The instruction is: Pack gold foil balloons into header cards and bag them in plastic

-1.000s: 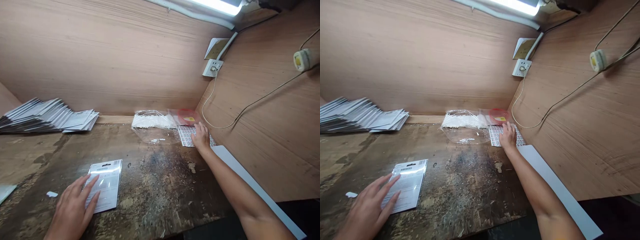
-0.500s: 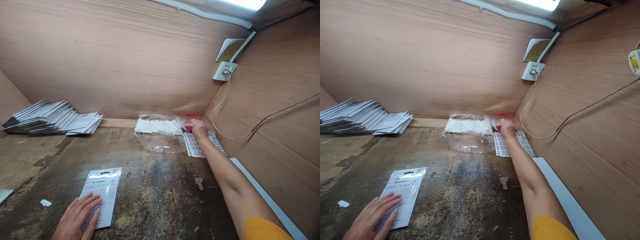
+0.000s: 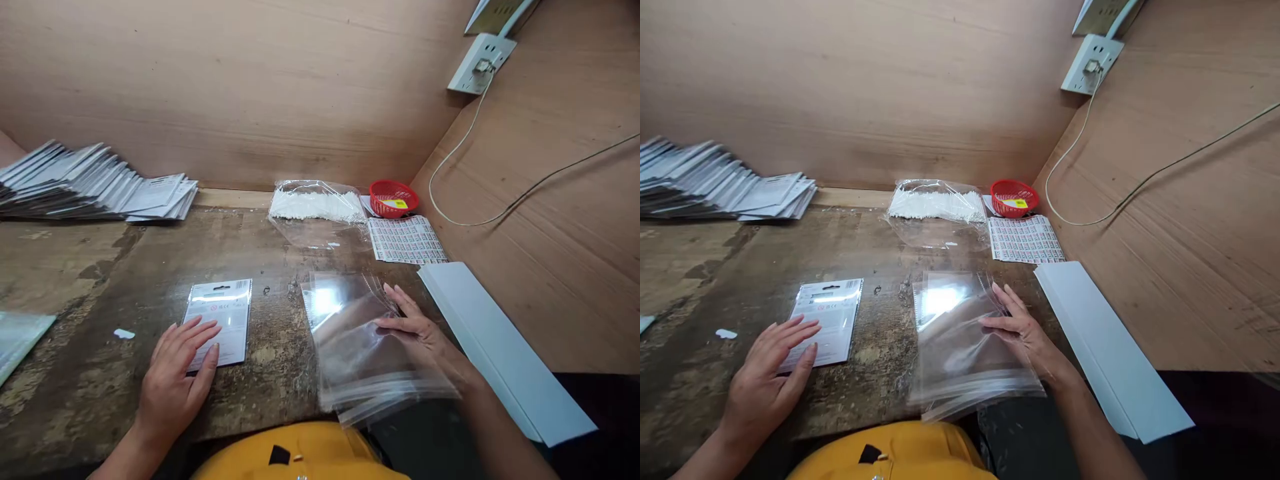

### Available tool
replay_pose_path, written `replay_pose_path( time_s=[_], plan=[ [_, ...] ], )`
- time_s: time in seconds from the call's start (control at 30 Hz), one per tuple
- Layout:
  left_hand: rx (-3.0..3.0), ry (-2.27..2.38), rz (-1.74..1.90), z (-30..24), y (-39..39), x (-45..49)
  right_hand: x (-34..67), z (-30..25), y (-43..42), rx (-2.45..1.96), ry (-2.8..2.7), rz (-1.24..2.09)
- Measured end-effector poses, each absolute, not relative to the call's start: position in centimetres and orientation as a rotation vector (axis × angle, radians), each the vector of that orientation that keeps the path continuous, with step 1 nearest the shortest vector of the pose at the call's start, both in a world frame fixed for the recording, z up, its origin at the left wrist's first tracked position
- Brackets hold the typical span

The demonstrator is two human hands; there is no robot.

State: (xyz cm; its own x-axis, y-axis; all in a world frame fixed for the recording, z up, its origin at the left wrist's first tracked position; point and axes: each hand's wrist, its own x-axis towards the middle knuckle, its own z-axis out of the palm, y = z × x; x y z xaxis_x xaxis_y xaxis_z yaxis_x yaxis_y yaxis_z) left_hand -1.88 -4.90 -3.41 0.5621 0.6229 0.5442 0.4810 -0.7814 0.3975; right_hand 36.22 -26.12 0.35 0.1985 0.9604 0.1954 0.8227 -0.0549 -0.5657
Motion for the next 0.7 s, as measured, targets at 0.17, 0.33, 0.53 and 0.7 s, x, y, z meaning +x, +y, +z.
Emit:
replay_pose_path(
  time_s=[0.17, 0.33, 0.53, 0.7],
  plan=[
    [2.586, 0.662, 0.940, -2.1, -6.3, 0.0, 39.3, -1.8, -30.2, -2.184, -1.441, 0.296],
    [2.643, 0.344, 0.759, -2.0, -8.8, 3.1, 41.8, -0.6, -31.6, -2.293, -0.910, 0.228],
    [2.812, 0.076, 0.333, -2.7, -11.1, 7.4, 39.6, 0.7, -28.3, -2.435, -1.470, -0.091],
    [2.827, -0.001, 0.295, -3.0, -11.4, 9.1, 44.2, 3.3, -21.4, -2.425, -1.341, -0.515]
  ],
)
